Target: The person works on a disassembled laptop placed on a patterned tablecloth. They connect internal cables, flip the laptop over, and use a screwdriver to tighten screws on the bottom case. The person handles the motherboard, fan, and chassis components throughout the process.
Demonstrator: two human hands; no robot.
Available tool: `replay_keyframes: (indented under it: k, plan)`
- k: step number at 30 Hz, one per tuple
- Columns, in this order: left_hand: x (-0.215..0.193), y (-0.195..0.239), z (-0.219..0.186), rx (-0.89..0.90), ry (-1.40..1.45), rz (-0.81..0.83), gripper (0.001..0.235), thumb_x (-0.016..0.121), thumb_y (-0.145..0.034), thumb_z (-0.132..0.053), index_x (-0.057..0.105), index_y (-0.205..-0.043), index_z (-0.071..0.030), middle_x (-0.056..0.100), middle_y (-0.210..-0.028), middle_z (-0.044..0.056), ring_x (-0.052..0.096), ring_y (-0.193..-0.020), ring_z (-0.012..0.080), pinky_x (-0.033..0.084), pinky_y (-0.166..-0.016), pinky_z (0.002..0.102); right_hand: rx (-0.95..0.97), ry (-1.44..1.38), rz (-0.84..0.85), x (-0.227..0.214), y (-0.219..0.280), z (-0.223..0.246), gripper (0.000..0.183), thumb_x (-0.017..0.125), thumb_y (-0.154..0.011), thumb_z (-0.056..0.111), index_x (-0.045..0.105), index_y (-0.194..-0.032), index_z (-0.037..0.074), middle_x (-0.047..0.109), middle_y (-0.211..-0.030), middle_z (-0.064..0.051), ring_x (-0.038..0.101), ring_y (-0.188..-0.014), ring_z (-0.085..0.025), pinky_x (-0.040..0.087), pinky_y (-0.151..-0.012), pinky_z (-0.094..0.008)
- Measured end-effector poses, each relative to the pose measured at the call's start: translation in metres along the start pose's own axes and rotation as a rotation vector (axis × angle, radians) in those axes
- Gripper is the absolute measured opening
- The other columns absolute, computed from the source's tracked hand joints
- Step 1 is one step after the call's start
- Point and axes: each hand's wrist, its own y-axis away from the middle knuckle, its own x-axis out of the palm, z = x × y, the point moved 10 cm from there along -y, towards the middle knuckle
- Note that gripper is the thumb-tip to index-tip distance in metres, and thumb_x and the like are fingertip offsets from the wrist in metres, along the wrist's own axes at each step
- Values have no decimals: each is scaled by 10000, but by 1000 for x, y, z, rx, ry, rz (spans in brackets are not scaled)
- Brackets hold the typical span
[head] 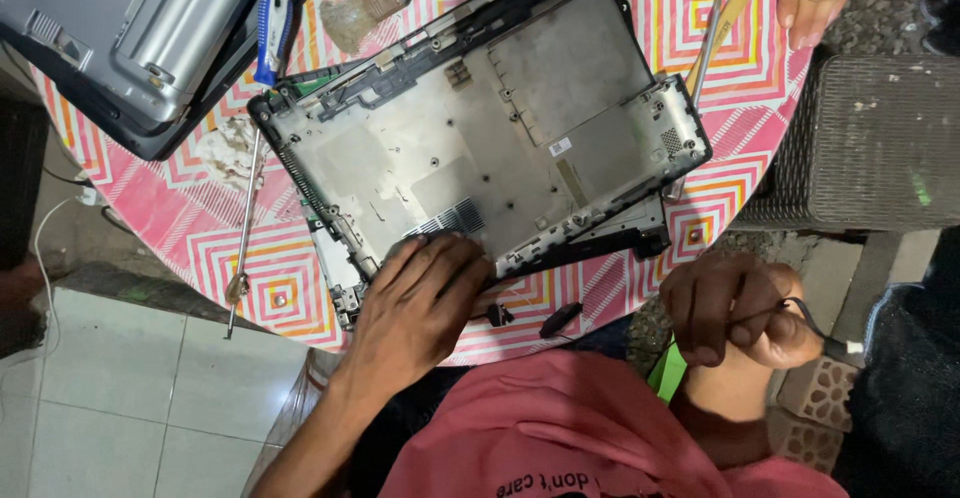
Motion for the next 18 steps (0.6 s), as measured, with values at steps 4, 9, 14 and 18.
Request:
replay_keyframes:
  k: [4, 9, 14, 18]
  plan:
    - [8, 7, 5, 23, -51, 23, 267, 563, -979, -106, 650, -1229, -70, 637, -1265, 101, 584, -1231, 302, 427, -1055, 429, 8, 5, 25, -2, 2, -3, 198, 512, -986, 253, 620, -874, 130, 639, -645, -5, 614, -499, -142, 414, -454, -295]
    - [5, 9, 2, 77, -16, 44, 233, 563, -1003, -218, 665, -1186, -117, 637, -1252, 89, 581, -1219, 303, 422, -1066, 443, 20, -28, 17, -1, 0, -4, 197, 517, -999, 226, 631, -892, 107, 641, -694, -23, 623, -557, -147, 440, -460, -293]
    - [6, 15, 3, 71, -37, 97, 208, 573, -976, -207, 669, -1159, -184, 629, -1282, 70, 566, -1255, 281, 401, -1098, 434, 33, -47, -35, -3, 0, -8, 192, 541, -978, 234, 640, -869, 110, 638, -651, -24, 603, -505, -154, 417, -453, -302]
    - [5, 16, -1, 61, -32, 155, 254, 508, -953, -191, 670, -1146, -160, 611, -1282, 89, 525, -1267, 302, 360, -1100, 459, 18, -32, -12, 2, -6, -6, 193, 528, -985, 215, 599, -847, 99, 626, -647, -29, 602, -501, -153, 440, -421, -279]
